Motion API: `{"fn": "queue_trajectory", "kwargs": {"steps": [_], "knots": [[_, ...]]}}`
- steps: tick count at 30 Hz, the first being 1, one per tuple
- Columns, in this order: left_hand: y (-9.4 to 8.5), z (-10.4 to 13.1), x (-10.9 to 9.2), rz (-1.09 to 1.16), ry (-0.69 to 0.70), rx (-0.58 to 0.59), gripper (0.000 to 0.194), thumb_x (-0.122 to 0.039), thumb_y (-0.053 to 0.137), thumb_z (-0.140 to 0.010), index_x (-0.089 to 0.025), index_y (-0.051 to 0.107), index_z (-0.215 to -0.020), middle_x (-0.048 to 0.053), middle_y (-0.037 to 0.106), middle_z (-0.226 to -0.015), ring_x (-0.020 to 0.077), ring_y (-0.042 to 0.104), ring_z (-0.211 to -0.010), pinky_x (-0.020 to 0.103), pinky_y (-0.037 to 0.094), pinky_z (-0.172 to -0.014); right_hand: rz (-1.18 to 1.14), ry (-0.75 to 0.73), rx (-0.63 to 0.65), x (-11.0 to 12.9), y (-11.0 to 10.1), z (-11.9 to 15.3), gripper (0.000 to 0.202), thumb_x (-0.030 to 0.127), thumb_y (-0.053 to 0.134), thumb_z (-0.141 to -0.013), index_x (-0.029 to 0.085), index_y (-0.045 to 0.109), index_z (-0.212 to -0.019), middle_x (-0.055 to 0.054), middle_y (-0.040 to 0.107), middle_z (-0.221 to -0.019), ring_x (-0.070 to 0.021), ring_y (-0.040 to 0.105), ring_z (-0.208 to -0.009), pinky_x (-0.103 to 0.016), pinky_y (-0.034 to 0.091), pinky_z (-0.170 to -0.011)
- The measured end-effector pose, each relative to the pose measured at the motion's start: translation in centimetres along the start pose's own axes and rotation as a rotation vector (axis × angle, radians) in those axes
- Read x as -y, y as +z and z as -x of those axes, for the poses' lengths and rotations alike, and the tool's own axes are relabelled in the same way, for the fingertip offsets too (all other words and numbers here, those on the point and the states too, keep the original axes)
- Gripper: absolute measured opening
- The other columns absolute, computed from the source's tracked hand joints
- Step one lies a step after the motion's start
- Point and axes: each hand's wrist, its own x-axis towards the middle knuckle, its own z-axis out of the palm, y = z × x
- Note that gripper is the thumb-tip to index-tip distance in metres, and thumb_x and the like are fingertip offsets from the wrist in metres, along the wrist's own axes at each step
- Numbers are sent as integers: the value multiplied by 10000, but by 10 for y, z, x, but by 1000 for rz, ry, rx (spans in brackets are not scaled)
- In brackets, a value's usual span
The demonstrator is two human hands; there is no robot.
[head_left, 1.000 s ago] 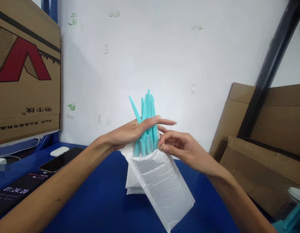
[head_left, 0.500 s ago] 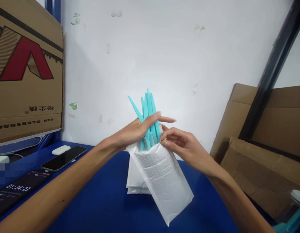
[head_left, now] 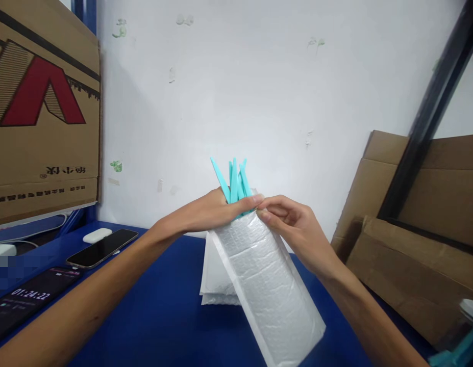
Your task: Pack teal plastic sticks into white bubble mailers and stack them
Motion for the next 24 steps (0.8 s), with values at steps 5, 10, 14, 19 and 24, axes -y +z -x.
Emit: {"fn": "queue_trajectory", "kwargs": {"steps": [5, 10, 14, 19, 24], "knots": [[-5, 2, -3, -54, -66, -32, 399, -614, 586, -881, -224, 658, -839, 18, 666, -853, 231, 601, -802, 299, 414, -663, -42, 5, -102, -8, 3, 1, 234, 406, 698, -908, 240, 685, -1073, -36, 733, -960, -195, 667, -871, -340, 516, -786], [-5, -1, -5, -106, -32, -34, 457, -640, 593, -863, -194, 654, -786, 31, 633, -782, 215, 578, -726, 301, 386, -608, -78, 2, -134, -13, 10, 1, 271, 413, 691, -914, 236, 680, -1120, -42, 752, -966, -202, 682, -859, -350, 522, -788], [-2, -2, -6, -50, 11, -120, 449, -635, 572, -884, -204, 694, -916, 52, 680, -877, 249, 623, -829, 328, 443, -690, -143, 7, -191, -17, 10, 1, 244, 395, 706, -908, 242, 678, -1096, -42, 755, -981, -191, 687, -864, -319, 517, -776], [2, 3, -15, 47, 48, -322, 441, -588, 491, -963, -260, 651, -1211, 61, 690, -1165, 285, 619, -1075, 382, 449, -902, -172, 26, -323, -20, 6, 0, 287, 413, 746, -868, 250, 674, -1094, -27, 751, -931, -172, 678, -789, -303, 521, -736], [3, 6, -25, -2, 205, -353, 376, -437, 432, -1024, -272, 649, -1283, 36, 725, -1104, 257, 640, -1058, 388, 439, -958, -174, 26, -406, -20, 6, 0, 321, 435, 745, -859, 253, 661, -1109, -35, 751, -938, -200, 689, -791, -327, 540, -703]]}}
